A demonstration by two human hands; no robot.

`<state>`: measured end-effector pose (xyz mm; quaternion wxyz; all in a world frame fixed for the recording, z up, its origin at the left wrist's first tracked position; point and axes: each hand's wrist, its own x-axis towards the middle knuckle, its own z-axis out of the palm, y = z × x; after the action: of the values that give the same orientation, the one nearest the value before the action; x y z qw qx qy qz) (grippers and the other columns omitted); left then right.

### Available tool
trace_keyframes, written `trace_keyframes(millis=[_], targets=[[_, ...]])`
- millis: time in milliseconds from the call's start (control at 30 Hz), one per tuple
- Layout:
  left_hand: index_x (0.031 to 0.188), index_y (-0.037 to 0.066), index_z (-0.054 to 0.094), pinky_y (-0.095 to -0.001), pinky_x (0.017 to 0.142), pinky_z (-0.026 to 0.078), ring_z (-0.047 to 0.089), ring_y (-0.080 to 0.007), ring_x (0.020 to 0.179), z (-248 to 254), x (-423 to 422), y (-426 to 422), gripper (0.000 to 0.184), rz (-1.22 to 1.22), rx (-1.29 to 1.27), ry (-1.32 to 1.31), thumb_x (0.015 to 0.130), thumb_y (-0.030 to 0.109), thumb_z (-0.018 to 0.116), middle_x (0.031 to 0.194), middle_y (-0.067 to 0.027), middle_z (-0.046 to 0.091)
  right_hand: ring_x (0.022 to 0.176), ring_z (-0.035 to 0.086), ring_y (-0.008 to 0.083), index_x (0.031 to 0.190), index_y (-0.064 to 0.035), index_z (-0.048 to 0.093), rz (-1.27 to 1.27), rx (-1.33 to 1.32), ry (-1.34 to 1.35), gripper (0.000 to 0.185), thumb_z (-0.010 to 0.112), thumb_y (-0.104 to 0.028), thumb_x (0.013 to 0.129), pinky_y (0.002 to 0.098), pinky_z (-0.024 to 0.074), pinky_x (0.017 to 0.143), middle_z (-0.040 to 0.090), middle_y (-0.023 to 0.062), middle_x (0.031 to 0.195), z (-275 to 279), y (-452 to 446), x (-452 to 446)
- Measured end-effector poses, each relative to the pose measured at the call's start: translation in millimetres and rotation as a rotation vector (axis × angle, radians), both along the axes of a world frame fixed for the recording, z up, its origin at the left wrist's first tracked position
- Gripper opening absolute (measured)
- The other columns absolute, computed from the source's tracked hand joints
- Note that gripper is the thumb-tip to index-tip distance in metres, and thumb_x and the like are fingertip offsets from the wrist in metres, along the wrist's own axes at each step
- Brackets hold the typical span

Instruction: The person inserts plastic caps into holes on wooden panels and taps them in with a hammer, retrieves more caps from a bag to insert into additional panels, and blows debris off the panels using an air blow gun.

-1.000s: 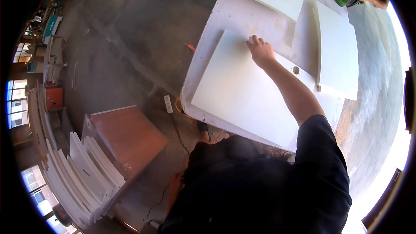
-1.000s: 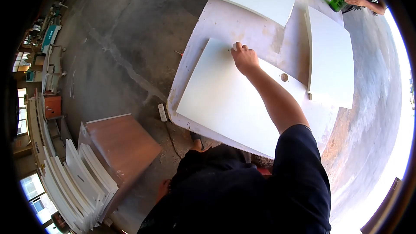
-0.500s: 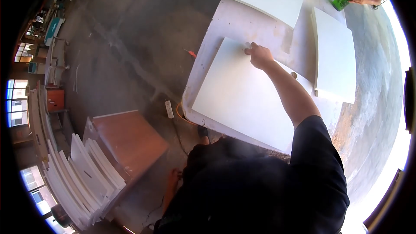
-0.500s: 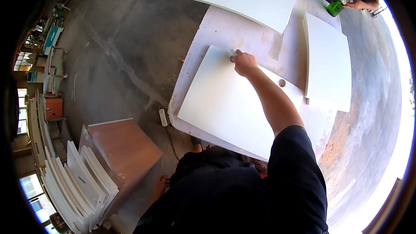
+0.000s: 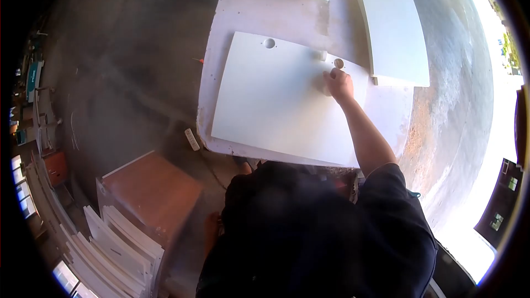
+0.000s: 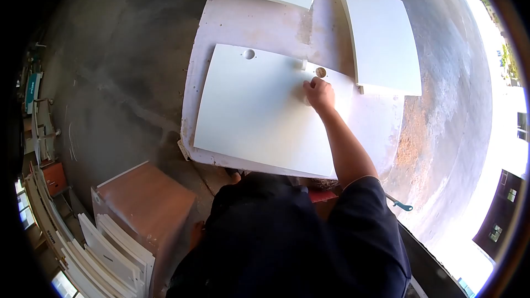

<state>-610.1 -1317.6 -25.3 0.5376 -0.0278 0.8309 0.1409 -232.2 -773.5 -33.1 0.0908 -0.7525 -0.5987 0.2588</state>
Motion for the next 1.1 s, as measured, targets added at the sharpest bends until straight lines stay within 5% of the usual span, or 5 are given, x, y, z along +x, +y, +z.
trace_keyframes(millis=[100, 300, 567, 733, 1100], targets=[[0.121, -0.002, 0.055, -0.0375, 0.074, 0.052, 0.065, -0.0246, 0.089, -3, -13, 6, 0.042, -0.060, 0.019, 0.017, 0.099, 0.034, 0.050, 0.107, -0.0155, 0.066, 0.078, 0.064, 0.0386, 0.102, -0.0112, 0.065, -0.012, 0.348, 0.008, 0.028, 0.064, -0.032, 0.084, 0.0460, 0.0518, 0.074, 0.066, 0.0159, 0.081, -11, 2, 14], [0.118, 0.001, 0.056, -0.0360, 0.073, 0.052, 0.064, -0.0237, 0.085, 16, -20, 30, 0.037, -0.075, 0.111, 0.056, 0.098, 0.032, 0.052, 0.104, -0.0135, 0.066, 0.117, 0.053, 0.0315, 0.133, -0.0231, 0.054, 0.217, 0.192, -0.114, 0.048, 0.064, -0.035, 0.088, 0.0433, 0.0496, 0.091, 0.057, 0.0138, 0.122, 10, 59, 4], [0.117, 0.002, 0.059, -0.0350, 0.070, 0.051, 0.065, -0.0223, 0.082, 20, -25, 17, 0.035, -0.025, 0.103, 0.071, 0.096, 0.030, 0.055, 0.099, -0.0115, 0.067, 0.112, 0.055, 0.0321, 0.101, -0.0101, 0.056, 0.342, 0.266, -0.046, 0.017, 0.062, -0.018, 0.087, 0.0426, 0.0497, 0.088, 0.061, 0.0111, 0.114, -1, 89, 2], [0.118, 0.002, 0.057, -0.0357, 0.071, 0.051, 0.064, -0.0231, 0.084, 13, -16, 11, 0.036, 0.017, 0.068, 0.068, 0.096, 0.030, 0.054, 0.103, -0.0127, 0.067, 0.103, 0.061, 0.0317, 0.109, -0.0090, 0.058, 0.174, 0.214, 0.205, 0.025, 0.063, -0.009, 0.084, 0.0411, 0.0499, 0.086, 0.066, 0.0134, 0.103, -1, 90, 18], [0.118, 0.002, 0.058, -0.0359, 0.073, 0.050, 0.064, -0.0234, 0.085, 3, -13, 16, 0.038, -0.018, 0.052, 0.046, 0.096, 0.032, 0.053, 0.103, -0.0115, 0.067, 0.105, 0.057, 0.0268, 0.100, -0.0096, 0.070, 0.465, 0.404, -0.121, 0.020, 0.060, -0.008, 0.083, 0.0381, 0.0476, 0.091, 0.066, 0.0050, 0.105, 15, 17, 50]])
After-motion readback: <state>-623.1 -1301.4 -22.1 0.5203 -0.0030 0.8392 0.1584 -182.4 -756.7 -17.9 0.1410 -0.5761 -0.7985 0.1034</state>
